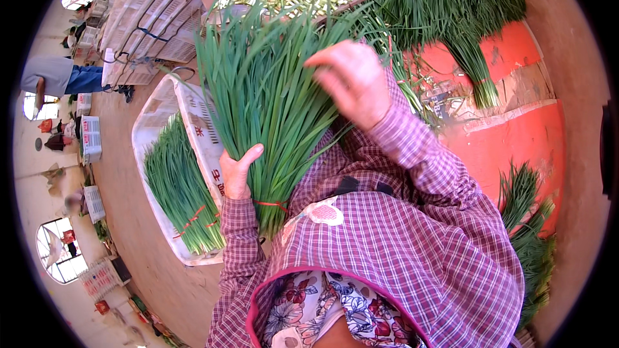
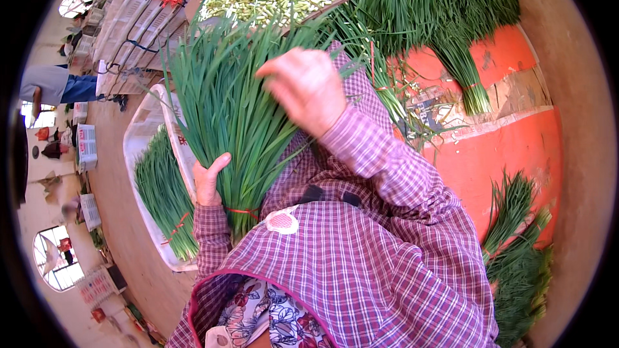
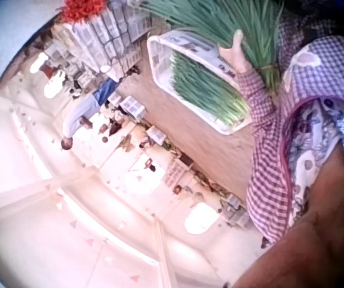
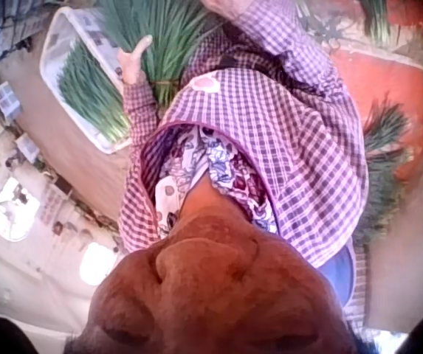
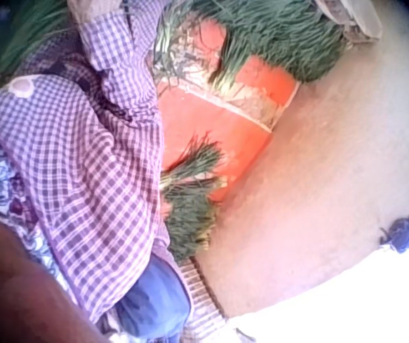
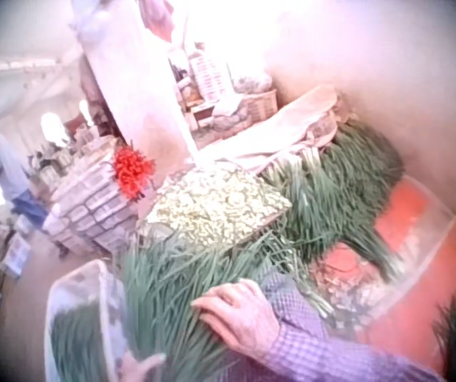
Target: The person trims the root ends of bundled green shoots with a knife and then packs the bundles into a plastic crate.
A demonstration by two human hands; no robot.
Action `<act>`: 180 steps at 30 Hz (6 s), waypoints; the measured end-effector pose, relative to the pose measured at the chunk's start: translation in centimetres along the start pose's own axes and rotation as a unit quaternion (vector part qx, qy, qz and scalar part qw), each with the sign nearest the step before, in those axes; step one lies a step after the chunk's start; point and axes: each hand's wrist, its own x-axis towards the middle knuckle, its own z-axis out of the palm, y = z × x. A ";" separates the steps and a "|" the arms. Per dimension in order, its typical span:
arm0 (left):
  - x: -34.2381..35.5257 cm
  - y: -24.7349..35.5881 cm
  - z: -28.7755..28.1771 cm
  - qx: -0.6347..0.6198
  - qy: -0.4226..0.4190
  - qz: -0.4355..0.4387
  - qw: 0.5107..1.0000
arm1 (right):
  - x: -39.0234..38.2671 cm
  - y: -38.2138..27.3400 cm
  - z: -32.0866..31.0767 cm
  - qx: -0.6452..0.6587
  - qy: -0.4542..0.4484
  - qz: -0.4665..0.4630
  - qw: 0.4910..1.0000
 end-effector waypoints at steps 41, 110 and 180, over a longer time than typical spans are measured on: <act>0.0 0.0 0.1 -0.008 0.010 0.004 1.000 | -0.4 5.0 1.0 -0.034 -0.139 0.103 0.984; 0.7 -0.4 -0.3 -0.012 0.007 0.004 1.000 | -2.9 6.1 -4.5 0.168 -0.040 0.178 0.969; -1.9 0.5 -0.3 0.004 0.022 0.023 0.999 | 1.7 6.1 -1.5 0.100 -0.122 0.223 0.962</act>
